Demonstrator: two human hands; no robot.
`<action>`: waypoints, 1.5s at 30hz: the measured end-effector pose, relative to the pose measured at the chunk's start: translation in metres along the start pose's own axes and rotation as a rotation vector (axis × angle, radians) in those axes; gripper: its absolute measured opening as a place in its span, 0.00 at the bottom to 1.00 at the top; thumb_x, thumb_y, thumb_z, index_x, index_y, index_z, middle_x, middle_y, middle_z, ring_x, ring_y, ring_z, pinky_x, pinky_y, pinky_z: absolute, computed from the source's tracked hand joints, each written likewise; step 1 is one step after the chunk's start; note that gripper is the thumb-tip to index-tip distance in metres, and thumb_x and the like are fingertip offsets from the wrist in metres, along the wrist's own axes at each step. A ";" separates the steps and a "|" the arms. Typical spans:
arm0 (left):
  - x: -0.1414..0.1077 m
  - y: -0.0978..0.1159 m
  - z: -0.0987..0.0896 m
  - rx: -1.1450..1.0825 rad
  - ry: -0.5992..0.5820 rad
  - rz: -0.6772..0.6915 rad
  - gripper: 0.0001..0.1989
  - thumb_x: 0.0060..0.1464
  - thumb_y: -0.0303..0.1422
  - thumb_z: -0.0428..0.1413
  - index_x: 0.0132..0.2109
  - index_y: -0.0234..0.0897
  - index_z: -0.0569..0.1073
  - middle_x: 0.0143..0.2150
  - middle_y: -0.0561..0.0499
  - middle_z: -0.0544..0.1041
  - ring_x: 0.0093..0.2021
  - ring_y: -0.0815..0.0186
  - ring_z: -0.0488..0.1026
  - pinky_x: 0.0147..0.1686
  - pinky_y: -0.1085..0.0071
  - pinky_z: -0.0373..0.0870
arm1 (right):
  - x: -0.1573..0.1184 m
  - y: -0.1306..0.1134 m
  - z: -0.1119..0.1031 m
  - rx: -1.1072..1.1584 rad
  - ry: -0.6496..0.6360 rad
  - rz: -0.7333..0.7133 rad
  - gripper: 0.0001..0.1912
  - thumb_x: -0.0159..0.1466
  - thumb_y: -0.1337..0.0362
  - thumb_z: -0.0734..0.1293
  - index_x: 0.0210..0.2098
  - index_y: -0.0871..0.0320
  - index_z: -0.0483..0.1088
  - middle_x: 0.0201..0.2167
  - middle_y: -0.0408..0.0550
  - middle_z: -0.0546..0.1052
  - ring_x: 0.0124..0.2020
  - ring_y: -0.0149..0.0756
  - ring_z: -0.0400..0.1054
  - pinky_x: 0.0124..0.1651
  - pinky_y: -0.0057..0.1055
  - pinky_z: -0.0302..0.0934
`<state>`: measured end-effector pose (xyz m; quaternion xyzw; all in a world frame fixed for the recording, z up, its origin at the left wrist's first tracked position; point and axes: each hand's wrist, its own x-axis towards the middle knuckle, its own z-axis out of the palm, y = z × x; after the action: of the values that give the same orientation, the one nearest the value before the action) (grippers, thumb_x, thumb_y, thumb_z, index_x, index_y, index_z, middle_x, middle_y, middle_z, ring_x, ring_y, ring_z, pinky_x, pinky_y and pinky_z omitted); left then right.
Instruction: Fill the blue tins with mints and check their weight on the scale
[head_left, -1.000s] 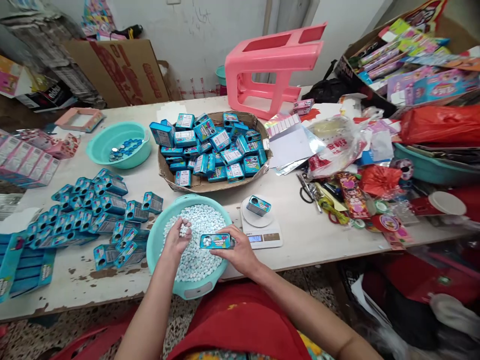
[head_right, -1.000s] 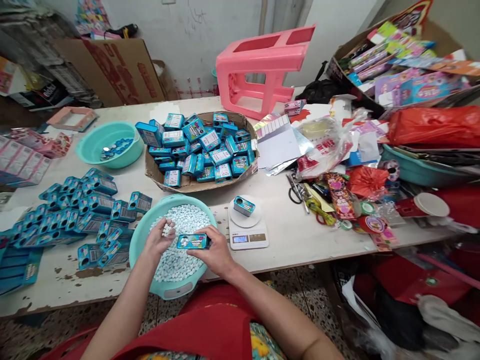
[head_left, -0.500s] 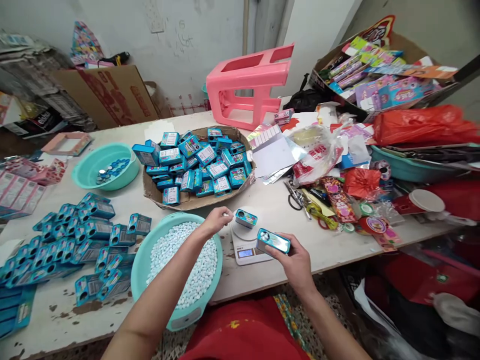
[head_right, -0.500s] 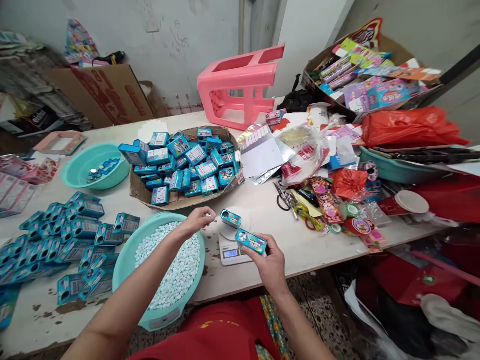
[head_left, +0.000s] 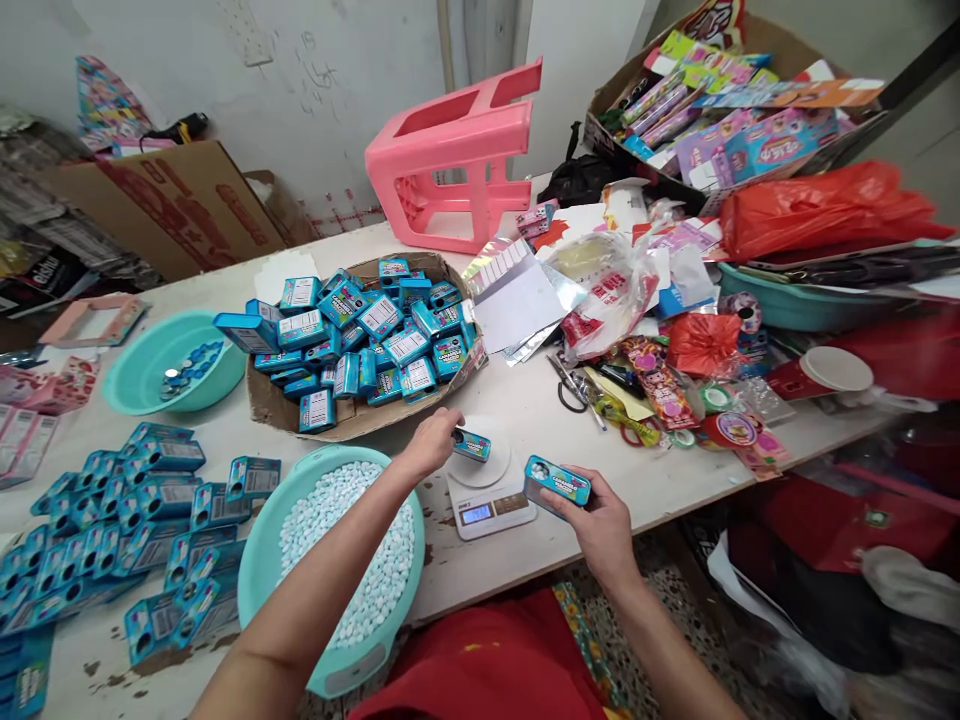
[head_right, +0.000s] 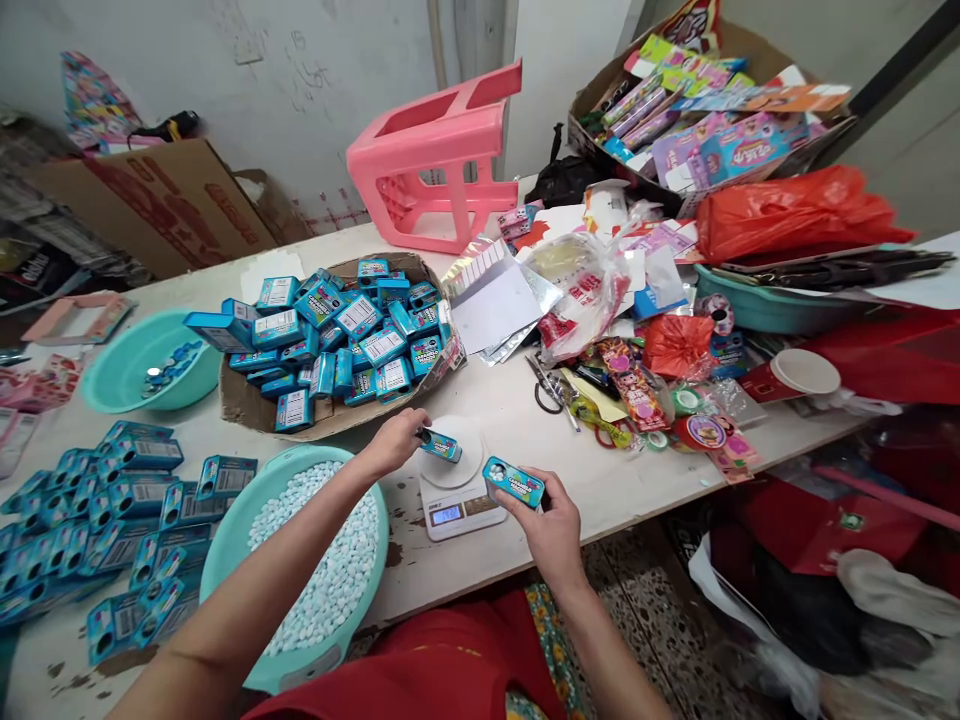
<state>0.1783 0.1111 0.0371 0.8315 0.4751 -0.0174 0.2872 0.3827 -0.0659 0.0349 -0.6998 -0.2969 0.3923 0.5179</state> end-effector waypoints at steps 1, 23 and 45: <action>0.000 0.000 0.000 0.000 0.005 0.004 0.17 0.47 0.21 0.51 0.45 0.39 0.71 0.40 0.46 0.70 0.40 0.60 0.68 0.36 0.69 0.61 | 0.001 0.000 0.000 0.001 -0.001 -0.002 0.25 0.47 0.54 0.75 0.41 0.58 0.70 0.35 0.47 0.77 0.35 0.40 0.70 0.41 0.38 0.66; -0.058 -0.040 -0.001 -1.346 0.283 -0.301 0.15 0.35 0.31 0.65 0.33 0.32 0.73 0.27 0.47 0.74 0.23 0.71 0.68 0.19 0.79 0.57 | -0.010 0.013 0.004 0.025 0.051 -0.002 0.27 0.46 0.55 0.75 0.42 0.59 0.70 0.33 0.48 0.77 0.34 0.39 0.70 0.38 0.37 0.67; -0.082 -0.045 0.008 -0.428 0.063 -0.196 0.09 0.48 0.29 0.51 0.36 0.34 0.73 0.28 0.50 0.72 0.28 0.66 0.68 0.29 0.73 0.61 | -0.016 0.024 0.008 0.053 0.033 0.024 0.26 0.45 0.56 0.76 0.41 0.57 0.71 0.33 0.45 0.76 0.34 0.38 0.69 0.39 0.35 0.66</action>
<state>0.0994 0.0604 0.0343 0.7018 0.5551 0.0819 0.4388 0.3679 -0.0826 0.0143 -0.6959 -0.2694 0.3945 0.5362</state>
